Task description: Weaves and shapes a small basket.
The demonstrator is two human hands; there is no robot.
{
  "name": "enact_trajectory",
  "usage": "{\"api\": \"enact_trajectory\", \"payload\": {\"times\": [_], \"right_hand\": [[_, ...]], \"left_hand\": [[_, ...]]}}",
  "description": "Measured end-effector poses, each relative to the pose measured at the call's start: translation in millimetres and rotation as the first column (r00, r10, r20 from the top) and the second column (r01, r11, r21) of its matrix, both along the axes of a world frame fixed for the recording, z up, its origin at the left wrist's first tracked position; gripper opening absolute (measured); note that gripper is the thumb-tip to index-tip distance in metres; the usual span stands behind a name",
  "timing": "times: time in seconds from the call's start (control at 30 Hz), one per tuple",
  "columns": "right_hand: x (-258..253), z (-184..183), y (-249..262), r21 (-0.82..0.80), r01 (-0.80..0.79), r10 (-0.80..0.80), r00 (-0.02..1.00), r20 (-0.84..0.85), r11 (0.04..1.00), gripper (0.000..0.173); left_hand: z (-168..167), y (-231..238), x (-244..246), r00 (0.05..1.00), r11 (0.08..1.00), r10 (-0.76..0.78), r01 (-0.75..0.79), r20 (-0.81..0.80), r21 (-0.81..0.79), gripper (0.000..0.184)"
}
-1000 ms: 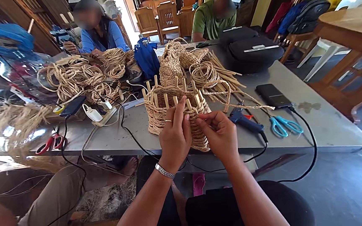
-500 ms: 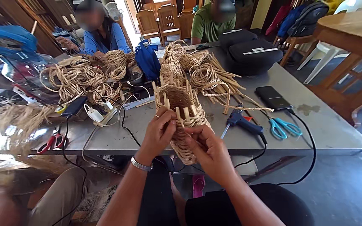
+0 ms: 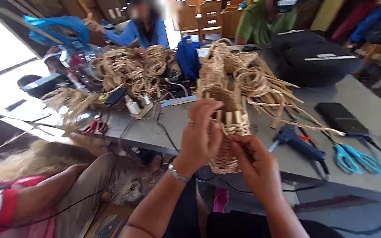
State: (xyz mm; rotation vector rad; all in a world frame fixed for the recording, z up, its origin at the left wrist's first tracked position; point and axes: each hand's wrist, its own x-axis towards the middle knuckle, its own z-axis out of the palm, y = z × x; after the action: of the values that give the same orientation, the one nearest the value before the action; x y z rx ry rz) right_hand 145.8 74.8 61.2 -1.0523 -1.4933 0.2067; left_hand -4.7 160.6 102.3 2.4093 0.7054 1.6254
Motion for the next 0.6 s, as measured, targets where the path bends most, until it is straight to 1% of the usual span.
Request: {"api": "enact_trajectory", "payload": {"times": [0.07, 0.13, 0.23, 0.43, 0.53, 0.6], "right_hand": [[-0.3, 0.7, 0.4, -0.001, -0.024, 0.024, 1.0, 0.018, 1.0, 0.023], [-0.7, 3.1, -0.5, -0.005, -0.023, 0.023, 0.999, 0.036, 1.0, 0.025], [-0.5, 6.9, -3.5, -0.01, 0.004, -0.004, 0.998, 0.062, 1.0, 0.027], [3.2, 11.6, -8.3, -0.05, 0.027, -0.021, 0.993, 0.119, 0.998, 0.03], [3.1, 11.2, -9.2, -0.054, 0.036, -0.029, 0.99, 0.136, 0.998, 0.031], [3.6, 12.2, -10.4, -0.073, 0.029, -0.018, 0.989, 0.147, 0.997, 0.031]], "left_hand": [[10.0, -9.2, 2.7, 0.995, 0.998, 0.013, -0.018, -0.094, -0.058, 0.046], [8.8, -4.5, 3.3, 0.992, 0.991, -0.011, -0.007, -0.126, -0.137, 0.036], [-0.3, 6.5, 2.4, 0.993, 0.984, -0.068, 0.051, -0.093, -0.172, 0.031], [-9.8, 7.6, 5.6, 0.995, 0.981, -0.103, 0.104, 0.015, -0.166, 0.03], [-11.8, 7.4, 9.0, 0.995, 0.984, -0.088, 0.095, 0.053, -0.154, 0.028], [-11.3, 5.2, 11.5, 0.997, 0.989, -0.051, 0.06, 0.066, -0.139, 0.028]]}}
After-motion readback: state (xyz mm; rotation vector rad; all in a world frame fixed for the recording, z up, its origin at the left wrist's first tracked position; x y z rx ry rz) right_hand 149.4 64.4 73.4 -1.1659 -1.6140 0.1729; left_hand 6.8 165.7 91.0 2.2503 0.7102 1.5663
